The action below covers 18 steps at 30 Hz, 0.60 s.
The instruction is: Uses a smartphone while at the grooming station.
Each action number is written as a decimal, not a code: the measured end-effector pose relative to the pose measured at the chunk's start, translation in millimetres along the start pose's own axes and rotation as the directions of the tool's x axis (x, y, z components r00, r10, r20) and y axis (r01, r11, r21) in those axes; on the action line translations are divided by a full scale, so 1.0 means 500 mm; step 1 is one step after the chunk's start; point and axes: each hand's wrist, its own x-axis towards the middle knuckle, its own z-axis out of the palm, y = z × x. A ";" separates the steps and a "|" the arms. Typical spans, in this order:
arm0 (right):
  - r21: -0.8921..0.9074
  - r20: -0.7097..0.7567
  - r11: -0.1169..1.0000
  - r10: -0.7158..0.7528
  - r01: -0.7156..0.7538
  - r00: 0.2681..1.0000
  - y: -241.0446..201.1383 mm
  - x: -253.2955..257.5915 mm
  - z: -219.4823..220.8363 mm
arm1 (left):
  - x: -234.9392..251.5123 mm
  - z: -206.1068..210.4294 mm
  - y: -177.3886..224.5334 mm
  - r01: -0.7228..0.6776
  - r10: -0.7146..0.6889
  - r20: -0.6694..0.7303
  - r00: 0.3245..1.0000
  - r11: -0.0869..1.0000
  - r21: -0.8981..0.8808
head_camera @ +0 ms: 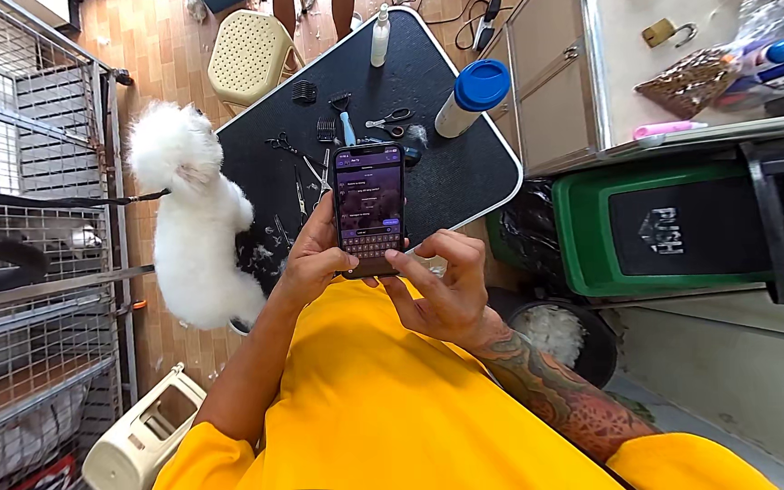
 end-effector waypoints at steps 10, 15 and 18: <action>-0.013 0.014 1.000 0.023 -0.023 1.000 0.002 0.002 0.001 | 0.001 0.000 0.000 0.000 0.000 -0.001 1.000 1.000 0.019; 0.023 -0.006 0.998 -0.054 0.054 0.999 0.005 -0.006 0.001 | 0.003 0.001 0.000 -0.007 0.007 -0.014 1.000 0.999 0.042; 0.024 -0.029 0.998 -0.052 0.052 0.998 0.005 -0.006 0.001 | 0.005 0.002 -0.001 -0.003 0.003 -0.019 1.000 1.000 0.013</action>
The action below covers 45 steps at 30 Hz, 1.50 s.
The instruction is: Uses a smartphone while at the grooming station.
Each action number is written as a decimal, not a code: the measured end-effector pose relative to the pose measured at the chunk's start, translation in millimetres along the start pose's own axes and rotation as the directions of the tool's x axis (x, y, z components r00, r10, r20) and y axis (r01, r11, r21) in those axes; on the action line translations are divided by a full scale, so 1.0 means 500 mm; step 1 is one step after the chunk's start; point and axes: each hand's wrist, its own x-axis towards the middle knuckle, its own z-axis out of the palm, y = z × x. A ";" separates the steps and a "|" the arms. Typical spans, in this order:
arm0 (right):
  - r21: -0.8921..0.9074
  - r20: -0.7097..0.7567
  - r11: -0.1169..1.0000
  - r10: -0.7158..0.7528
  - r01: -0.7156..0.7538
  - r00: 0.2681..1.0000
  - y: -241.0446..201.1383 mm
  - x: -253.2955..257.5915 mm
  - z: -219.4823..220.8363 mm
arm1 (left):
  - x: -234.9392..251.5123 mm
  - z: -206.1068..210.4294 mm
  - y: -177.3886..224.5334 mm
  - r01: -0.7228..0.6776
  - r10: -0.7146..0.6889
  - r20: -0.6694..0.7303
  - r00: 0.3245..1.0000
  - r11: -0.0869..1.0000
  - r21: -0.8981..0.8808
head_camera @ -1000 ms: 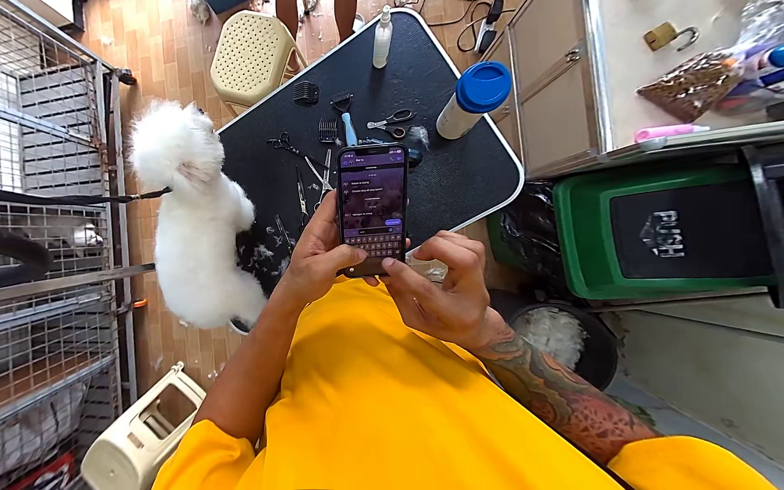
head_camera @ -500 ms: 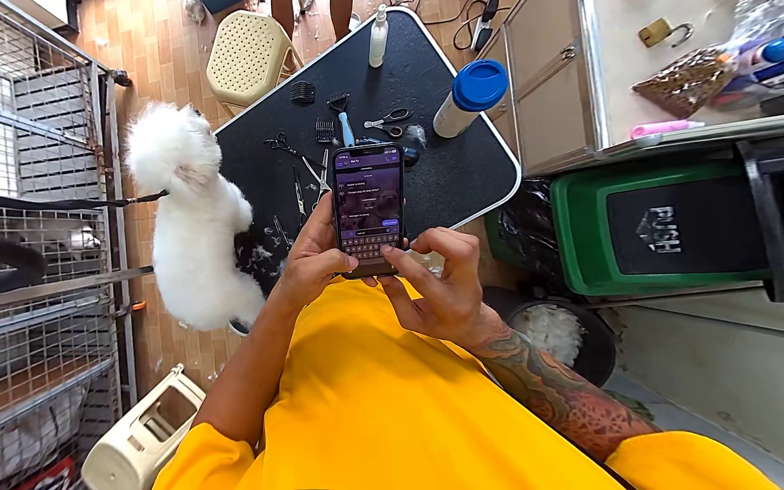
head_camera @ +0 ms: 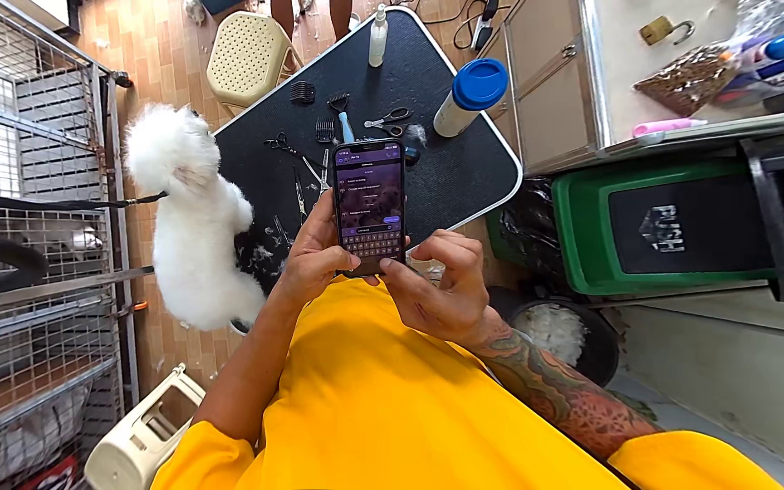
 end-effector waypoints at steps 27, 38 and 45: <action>-0.038 -0.054 0.998 0.045 -0.047 0.998 0.017 -0.001 -0.006 | 0.008 0.001 0.000 0.027 -0.027 0.033 0.999 1.000 -0.014; -0.024 -0.054 0.998 0.052 -0.053 0.997 0.020 -0.003 -0.006 | 0.011 0.007 -0.004 0.028 -0.028 -0.007 1.000 1.000 0.012; -0.033 -0.044 0.998 0.053 -0.055 0.998 0.018 -0.001 -0.004 | 0.012 0.008 -0.007 0.022 -0.022 -0.002 1.000 0.999 0.044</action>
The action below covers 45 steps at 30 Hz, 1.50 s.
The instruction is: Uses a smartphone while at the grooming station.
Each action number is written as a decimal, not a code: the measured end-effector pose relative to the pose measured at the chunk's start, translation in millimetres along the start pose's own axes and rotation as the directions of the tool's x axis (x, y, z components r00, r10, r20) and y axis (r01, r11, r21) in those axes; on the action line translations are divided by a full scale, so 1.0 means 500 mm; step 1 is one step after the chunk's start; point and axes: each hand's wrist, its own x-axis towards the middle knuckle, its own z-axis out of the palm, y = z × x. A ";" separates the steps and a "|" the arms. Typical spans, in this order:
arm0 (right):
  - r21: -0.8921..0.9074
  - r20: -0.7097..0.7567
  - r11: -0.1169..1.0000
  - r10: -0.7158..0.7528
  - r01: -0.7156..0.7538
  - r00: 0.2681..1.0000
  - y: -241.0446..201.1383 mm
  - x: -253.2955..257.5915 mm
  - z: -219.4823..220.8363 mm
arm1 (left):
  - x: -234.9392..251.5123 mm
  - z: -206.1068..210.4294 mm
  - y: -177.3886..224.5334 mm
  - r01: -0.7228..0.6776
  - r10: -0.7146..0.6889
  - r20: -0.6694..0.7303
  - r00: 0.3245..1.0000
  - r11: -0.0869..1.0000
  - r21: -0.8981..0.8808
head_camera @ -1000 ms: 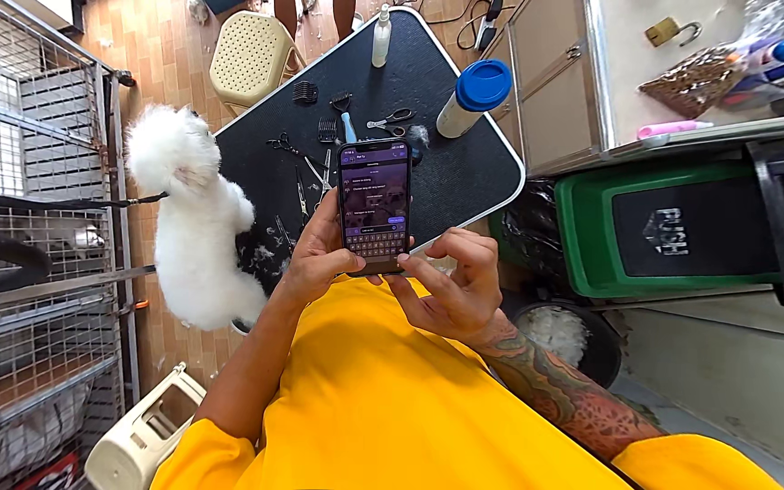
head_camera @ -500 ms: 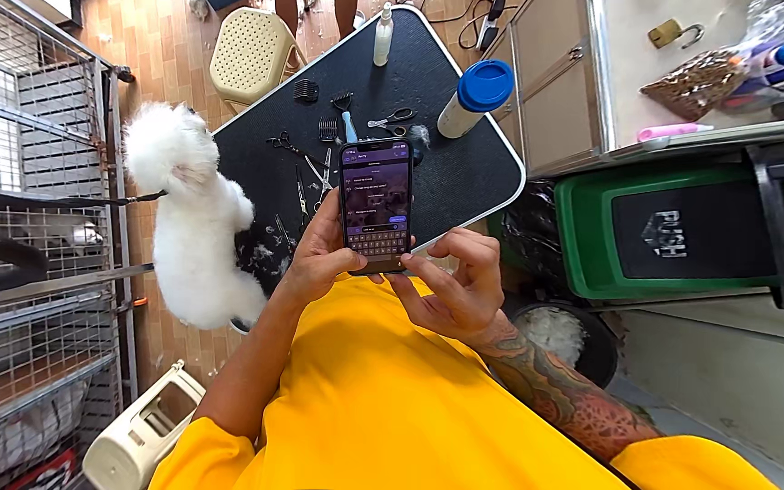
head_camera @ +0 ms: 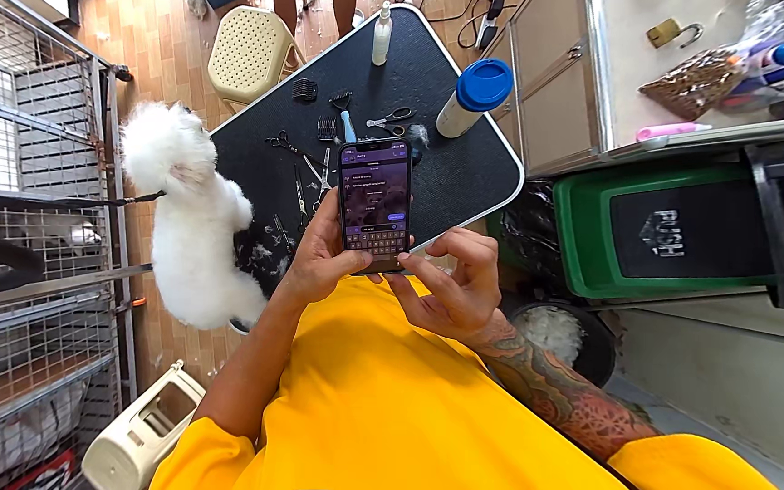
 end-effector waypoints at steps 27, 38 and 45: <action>0.032 0.061 0.999 -0.025 0.023 0.998 -0.010 -0.003 0.004 | -0.008 -0.008 -0.004 -0.004 0.006 0.021 1.000 0.998 -0.055; -0.013 -0.004 1.000 0.019 -0.019 1.000 -0.005 -0.005 0.001 | -0.009 -0.008 0.000 -0.015 0.016 0.017 1.000 0.998 -0.060; -0.025 0.060 0.999 0.032 -0.031 0.998 -0.010 0.001 0.003 | -0.010 -0.006 -0.002 -0.008 0.009 0.019 1.000 0.999 -0.037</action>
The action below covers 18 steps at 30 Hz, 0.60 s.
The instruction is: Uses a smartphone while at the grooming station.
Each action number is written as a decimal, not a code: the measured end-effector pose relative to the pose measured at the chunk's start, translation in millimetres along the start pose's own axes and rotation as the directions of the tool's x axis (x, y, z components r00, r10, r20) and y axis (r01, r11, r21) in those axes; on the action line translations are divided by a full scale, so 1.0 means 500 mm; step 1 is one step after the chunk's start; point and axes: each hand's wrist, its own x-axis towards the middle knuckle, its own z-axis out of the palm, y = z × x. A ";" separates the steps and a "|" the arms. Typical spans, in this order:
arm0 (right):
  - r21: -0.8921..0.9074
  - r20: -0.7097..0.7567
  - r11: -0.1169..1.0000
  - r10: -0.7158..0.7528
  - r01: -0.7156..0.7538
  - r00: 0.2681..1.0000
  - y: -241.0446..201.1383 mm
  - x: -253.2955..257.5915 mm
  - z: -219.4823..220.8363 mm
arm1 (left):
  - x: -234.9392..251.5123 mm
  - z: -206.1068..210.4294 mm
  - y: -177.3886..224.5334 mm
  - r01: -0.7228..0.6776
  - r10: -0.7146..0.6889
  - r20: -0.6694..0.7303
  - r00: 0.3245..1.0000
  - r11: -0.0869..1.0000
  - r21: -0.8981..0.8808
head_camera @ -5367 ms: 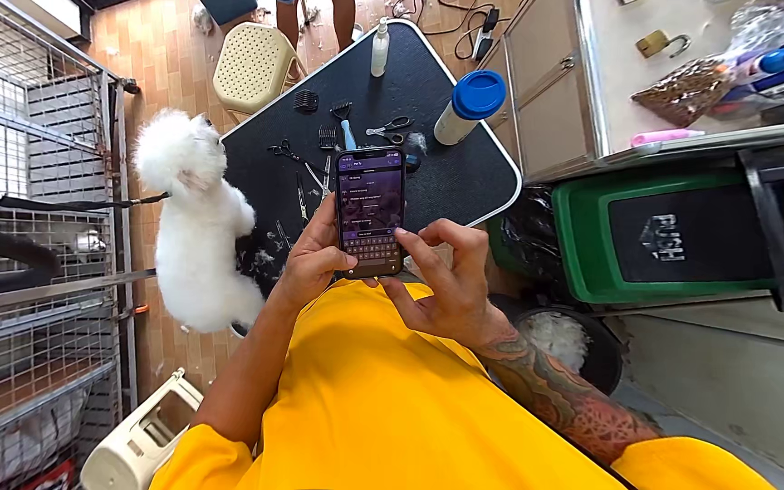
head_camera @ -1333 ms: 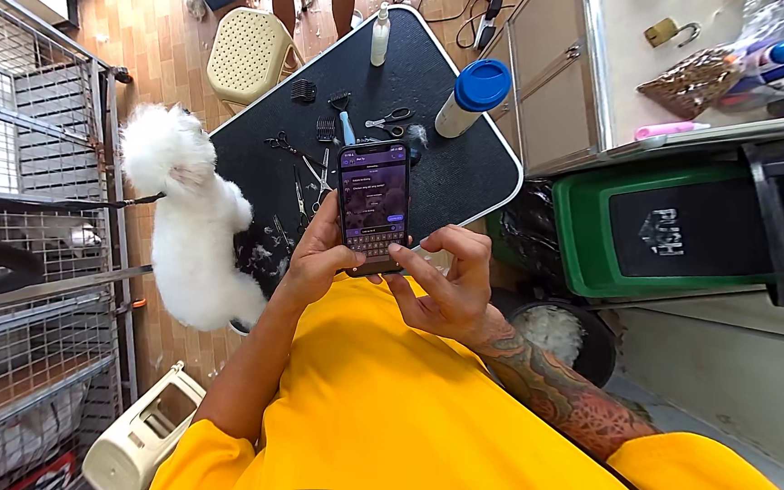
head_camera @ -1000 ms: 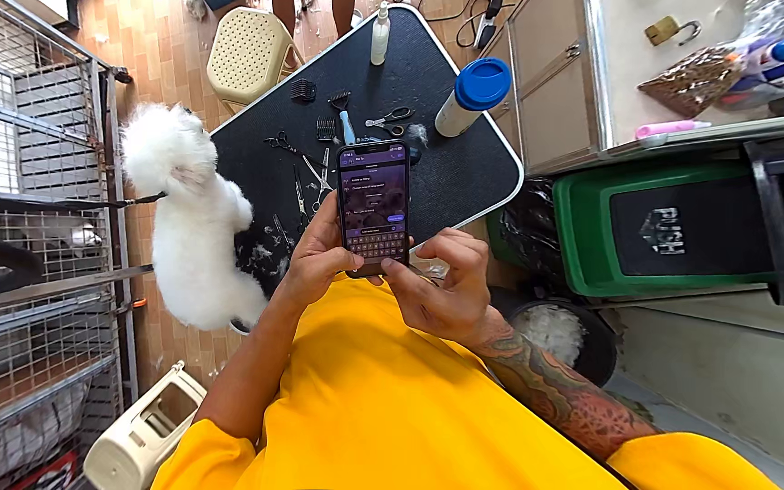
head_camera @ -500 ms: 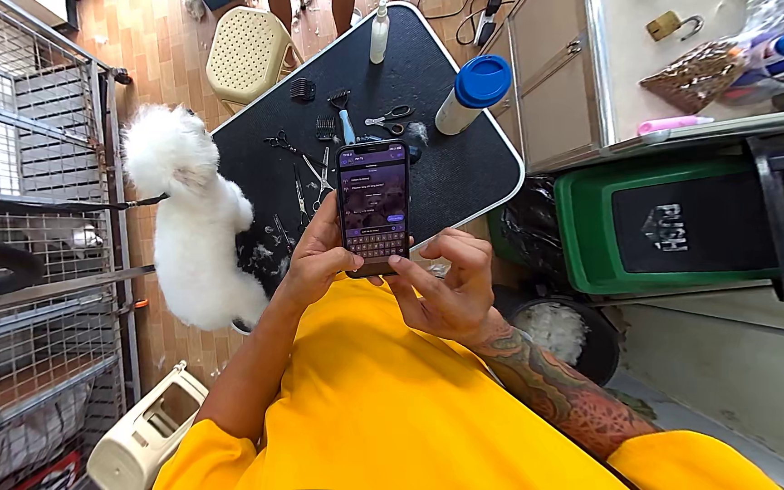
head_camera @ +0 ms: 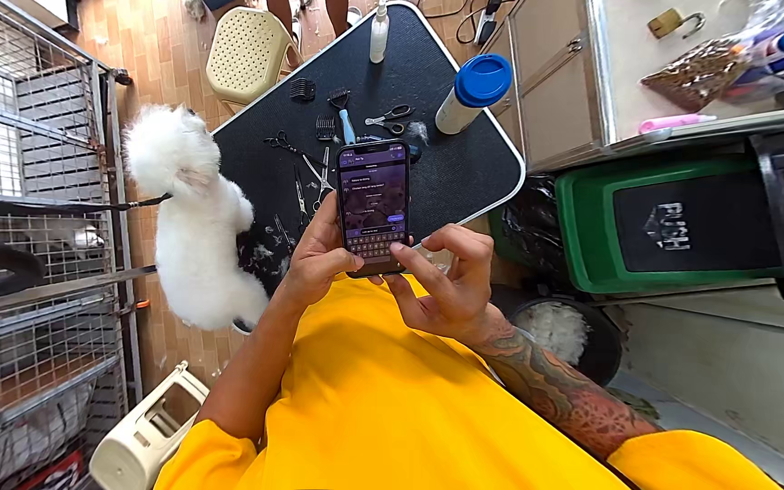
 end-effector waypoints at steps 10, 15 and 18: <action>0.074 -0.027 0.994 -0.084 0.086 0.996 0.005 -0.010 0.002 | 0.002 0.002 -0.003 -0.008 0.008 -0.010 1.000 1.000 0.011; 0.071 -0.037 0.995 -0.067 0.069 0.997 0.006 -0.008 -0.002 | 0.006 0.005 -0.001 -0.007 0.007 -0.013 1.000 1.000 0.010; 0.065 -0.041 0.996 -0.052 0.055 0.998 0.009 -0.006 -0.003 | 0.008 0.005 0.000 -0.001 0.001 -0.014 1.000 1.000 0.005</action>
